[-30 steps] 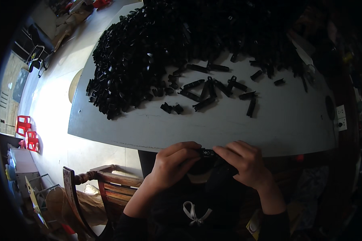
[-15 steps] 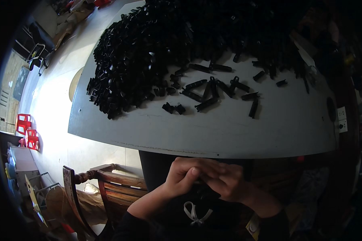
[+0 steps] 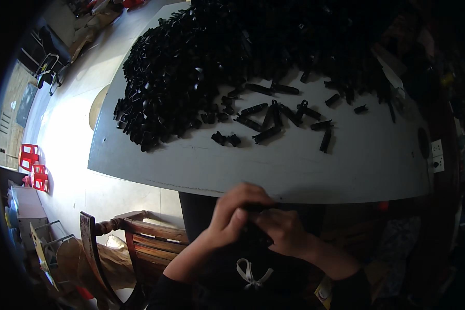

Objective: Assembling small black plastic components by snapping them together at a workbench.

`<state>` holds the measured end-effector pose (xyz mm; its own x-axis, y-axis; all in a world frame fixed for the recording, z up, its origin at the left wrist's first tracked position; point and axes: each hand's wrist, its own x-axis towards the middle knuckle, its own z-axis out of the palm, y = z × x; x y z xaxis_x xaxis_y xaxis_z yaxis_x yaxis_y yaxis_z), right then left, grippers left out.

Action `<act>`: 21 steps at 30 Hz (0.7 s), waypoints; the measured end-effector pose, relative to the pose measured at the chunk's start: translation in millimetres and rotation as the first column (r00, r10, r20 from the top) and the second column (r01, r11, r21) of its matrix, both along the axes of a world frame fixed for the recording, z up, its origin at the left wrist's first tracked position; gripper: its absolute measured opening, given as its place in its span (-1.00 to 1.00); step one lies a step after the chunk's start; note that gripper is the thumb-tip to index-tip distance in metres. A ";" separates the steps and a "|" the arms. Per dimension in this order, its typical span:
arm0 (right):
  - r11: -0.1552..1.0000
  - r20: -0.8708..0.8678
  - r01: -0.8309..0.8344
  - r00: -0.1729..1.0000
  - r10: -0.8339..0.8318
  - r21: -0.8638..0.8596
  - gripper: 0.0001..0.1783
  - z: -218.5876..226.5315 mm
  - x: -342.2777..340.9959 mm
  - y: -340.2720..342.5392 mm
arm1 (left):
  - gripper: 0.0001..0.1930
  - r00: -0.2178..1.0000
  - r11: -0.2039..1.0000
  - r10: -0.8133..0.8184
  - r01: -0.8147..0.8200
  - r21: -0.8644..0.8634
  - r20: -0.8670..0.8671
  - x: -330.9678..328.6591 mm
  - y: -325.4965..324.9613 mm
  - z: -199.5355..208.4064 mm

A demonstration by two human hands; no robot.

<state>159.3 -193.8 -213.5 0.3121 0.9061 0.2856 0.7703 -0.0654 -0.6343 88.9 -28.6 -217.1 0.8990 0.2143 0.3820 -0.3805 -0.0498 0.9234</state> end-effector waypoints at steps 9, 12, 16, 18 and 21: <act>0.984 -0.081 0.043 0.995 -0.058 -0.176 -0.46 11.8 26.2 10.9 | -0.76 0.783 0.455 0.616 -0.439 0.775 0.082 58.1 45.5 -7.6; 0.944 0.148 0.326 0.937 -0.315 -0.053 -0.58 15.2 66.4 44.3 | -0.88 0.802 0.503 0.597 -0.373 0.780 -0.001 62.8 49.8 -13.7; 0.831 0.352 0.522 0.827 -0.438 -0.191 -0.67 -1.9 93.3 76.9 | -0.89 0.809 0.538 0.587 -0.401 0.741 0.011 57.6 51.7 -14.8; 0.806 0.375 0.552 0.808 -0.455 -0.212 -0.70 -4.3 90.9 74.5 | -0.89 0.801 0.625 0.598 -0.470 0.623 0.005 53.9 53.8 -18.4; 0.755 0.394 0.605 0.777 -0.491 -0.251 -0.73 -7.5 92.2 53.9 | -0.86 0.850 0.789 0.526 -0.482 0.381 -0.015 45.8 47.4 -8.4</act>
<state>251.5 -139.9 -220.9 0.7411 0.6549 0.1479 0.6692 -0.7031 -0.2405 134.7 18.8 -225.5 0.7420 0.5212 0.4216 -0.1039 -0.5318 0.8405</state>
